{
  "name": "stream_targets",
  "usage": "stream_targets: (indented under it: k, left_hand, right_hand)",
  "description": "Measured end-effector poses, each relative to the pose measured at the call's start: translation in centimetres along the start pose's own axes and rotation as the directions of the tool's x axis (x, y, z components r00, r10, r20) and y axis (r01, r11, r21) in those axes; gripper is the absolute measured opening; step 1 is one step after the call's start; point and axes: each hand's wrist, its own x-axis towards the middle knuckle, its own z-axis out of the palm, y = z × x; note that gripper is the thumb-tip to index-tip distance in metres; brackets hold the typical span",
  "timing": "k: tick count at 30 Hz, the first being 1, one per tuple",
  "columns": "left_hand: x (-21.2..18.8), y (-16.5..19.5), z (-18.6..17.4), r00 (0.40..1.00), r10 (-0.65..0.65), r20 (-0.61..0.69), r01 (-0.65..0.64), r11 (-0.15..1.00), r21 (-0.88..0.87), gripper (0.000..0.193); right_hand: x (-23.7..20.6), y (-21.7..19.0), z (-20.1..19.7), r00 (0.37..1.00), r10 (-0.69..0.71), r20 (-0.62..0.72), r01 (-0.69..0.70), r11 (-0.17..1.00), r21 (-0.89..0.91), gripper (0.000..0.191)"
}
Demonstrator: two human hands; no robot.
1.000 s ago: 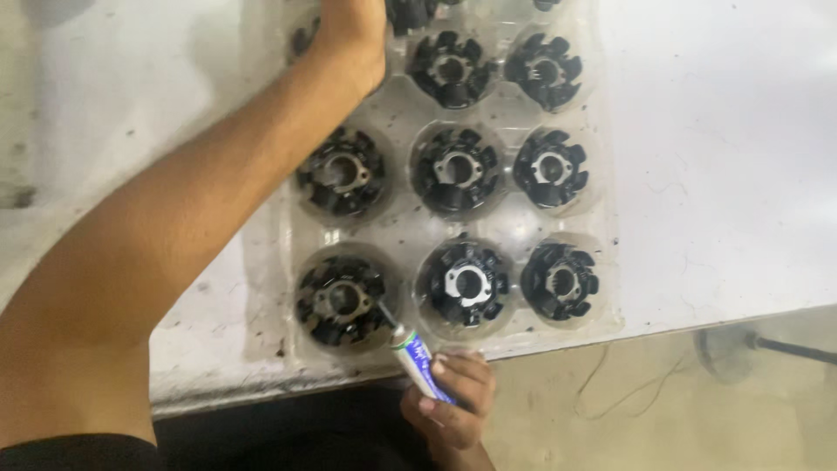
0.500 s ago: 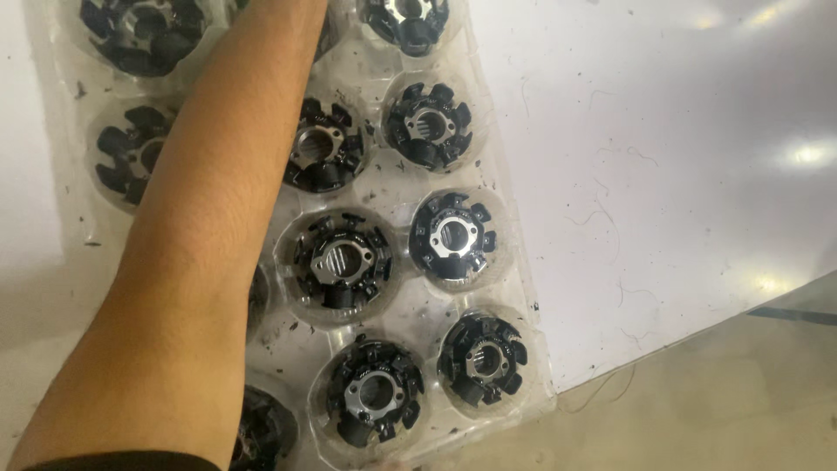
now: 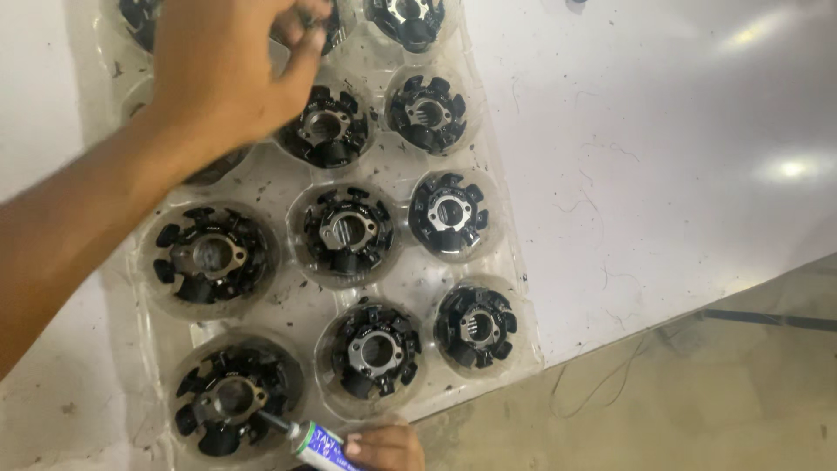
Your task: The person picks up black metal clutch/rotor assemblies from a blister tray on a workbench and squeezes adhesive from a tube onto the metal hub of each part, rotating the part to reach the surface, then places it back in the tray. At the end they wipe the adhesive tube with a dark cloth.
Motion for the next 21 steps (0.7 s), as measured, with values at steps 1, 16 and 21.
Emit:
stream_targets:
  k: [1,16,21]
  left_hand:
    - [-2.0,1.3,-2.2,1.0,-0.015,0.006,0.015,0.999,-0.043,0.007]
    - [-27.1,20.3,-20.5,0.709,-0.701,-0.075,0.651,0.692,-0.314,0.025]
    - [-31.6,22.6,-19.0,0.718,-0.695,-0.041,0.558,0.61,-0.563,0.042]
  right_hand:
    - [0.1,-0.3,0.1,1.0,-0.011,0.008,0.011,1.0,0.003,0.03]
    - [4.2,-8.8,3.4,0.848,0.529,-0.023,-0.425,0.705,0.567,0.034]
    - [3.1,-13.0,6.7,0.627,0.679,0.382,-0.716,0.31,0.625,0.037]
